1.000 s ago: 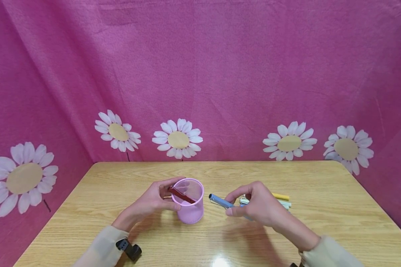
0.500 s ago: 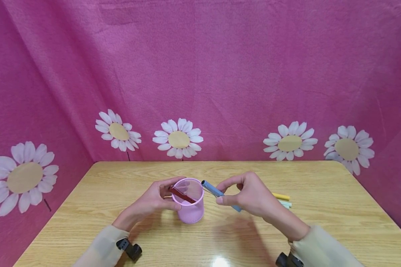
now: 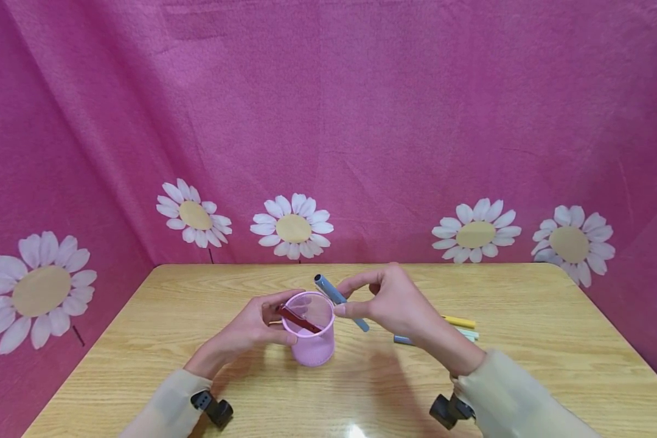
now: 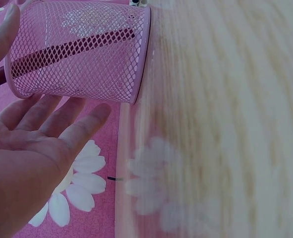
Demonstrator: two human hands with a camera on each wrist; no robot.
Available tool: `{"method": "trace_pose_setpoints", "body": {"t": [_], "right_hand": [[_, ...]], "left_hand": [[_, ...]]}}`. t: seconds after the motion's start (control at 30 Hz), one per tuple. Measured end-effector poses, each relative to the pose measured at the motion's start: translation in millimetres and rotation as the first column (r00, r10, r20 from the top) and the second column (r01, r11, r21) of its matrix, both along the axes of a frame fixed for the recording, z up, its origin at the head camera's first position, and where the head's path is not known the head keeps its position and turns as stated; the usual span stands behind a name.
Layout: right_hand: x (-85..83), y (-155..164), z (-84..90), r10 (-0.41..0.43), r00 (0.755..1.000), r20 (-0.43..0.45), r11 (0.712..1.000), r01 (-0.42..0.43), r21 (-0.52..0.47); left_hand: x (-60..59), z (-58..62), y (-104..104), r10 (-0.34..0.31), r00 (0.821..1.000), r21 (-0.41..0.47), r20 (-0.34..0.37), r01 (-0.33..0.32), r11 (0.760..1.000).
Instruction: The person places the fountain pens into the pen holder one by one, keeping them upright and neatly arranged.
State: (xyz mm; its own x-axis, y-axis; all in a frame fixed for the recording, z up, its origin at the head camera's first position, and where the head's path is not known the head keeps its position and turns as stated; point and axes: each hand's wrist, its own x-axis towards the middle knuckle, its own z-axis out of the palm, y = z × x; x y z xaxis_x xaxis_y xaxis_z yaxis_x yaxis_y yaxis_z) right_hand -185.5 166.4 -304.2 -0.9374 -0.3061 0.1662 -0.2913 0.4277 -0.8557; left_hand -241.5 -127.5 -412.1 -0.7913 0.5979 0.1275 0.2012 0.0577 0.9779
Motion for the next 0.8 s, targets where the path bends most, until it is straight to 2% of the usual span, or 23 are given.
{"method": "trace_pose_setpoints", "body": {"t": [0.43,0.8], "right_hand": [[-12.6,-21,8.7,-0.005,1.000,0.015,0.997,0.006,-0.072],[-25.6,-36,-0.1,-0.029,0.999,0.020,0.993,0.031,-0.111]], "left_hand": [[-0.1,1.0,-1,-0.002,1.000,0.008,0.012,0.002,1.000],[0.5,1.0,-1,-0.022,1.000,0.023,0.011,0.022,0.999]]}}
